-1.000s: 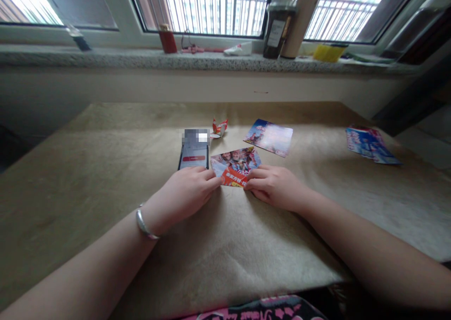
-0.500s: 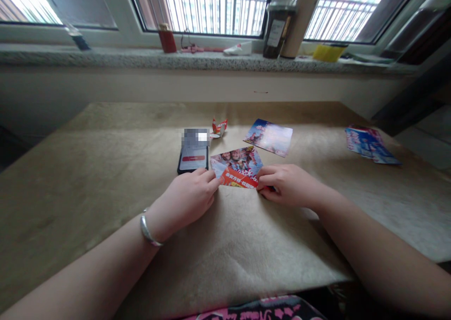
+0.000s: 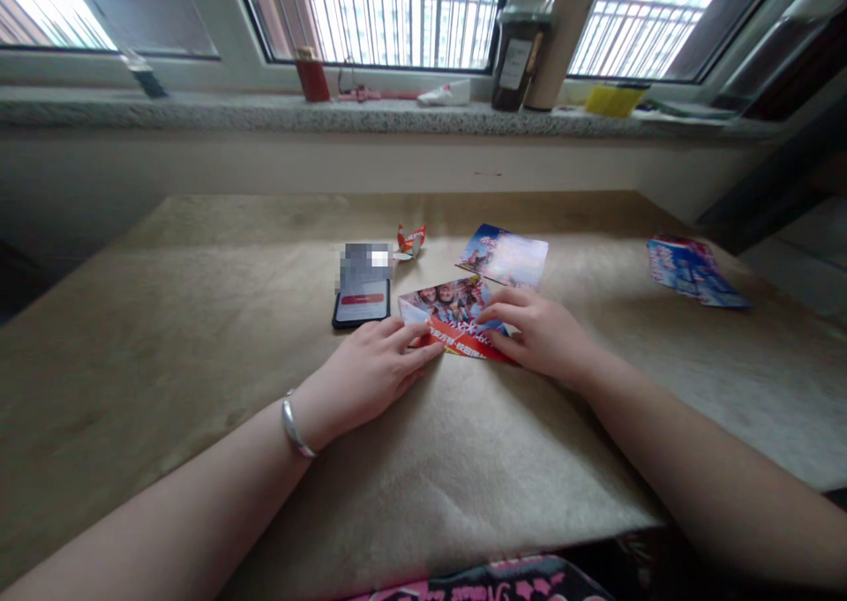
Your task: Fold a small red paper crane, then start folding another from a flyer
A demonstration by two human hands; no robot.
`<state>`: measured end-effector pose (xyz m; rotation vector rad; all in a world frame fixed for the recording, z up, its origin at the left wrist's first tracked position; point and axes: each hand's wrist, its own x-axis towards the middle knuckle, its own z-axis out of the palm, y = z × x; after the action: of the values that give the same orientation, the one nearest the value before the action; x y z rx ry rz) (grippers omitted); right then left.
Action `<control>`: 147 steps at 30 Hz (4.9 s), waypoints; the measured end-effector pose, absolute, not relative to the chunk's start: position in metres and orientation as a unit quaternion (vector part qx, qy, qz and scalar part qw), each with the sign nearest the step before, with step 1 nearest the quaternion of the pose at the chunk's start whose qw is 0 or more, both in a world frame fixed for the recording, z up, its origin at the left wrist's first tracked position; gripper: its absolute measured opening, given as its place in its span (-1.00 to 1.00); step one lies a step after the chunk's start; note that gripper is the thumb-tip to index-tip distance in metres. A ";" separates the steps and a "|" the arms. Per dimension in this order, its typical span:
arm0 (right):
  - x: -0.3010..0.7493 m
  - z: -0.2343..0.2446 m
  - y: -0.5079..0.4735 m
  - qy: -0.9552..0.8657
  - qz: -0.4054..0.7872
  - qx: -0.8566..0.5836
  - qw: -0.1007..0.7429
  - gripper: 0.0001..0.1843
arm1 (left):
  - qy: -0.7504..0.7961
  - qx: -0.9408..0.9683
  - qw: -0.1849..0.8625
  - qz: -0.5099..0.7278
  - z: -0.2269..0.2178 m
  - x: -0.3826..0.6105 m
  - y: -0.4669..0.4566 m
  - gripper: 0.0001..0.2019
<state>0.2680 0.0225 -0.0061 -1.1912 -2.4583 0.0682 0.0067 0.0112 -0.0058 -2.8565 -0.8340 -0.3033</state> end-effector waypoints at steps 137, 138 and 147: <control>0.269 -0.014 0.038 -0.799 0.049 -0.595 0.068 -0.75 | -0.299 -0.953 -0.023 -0.049 -0.014 0.013 0.005 -0.44; 0.271 -0.014 0.038 -0.801 0.050 -0.593 0.065 -0.77 | -0.297 -0.953 -0.026 -0.049 -0.014 0.012 0.006 -0.44; 0.284 -0.012 0.039 -0.789 0.064 -0.610 0.022 -0.78 | -0.264 -0.962 -0.053 -0.050 -0.013 0.011 0.007 -0.39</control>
<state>0.2843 0.0386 -0.0117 -1.8897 -2.4455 0.1968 0.0109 0.0070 -0.0130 -3.1280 -0.8592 -0.1618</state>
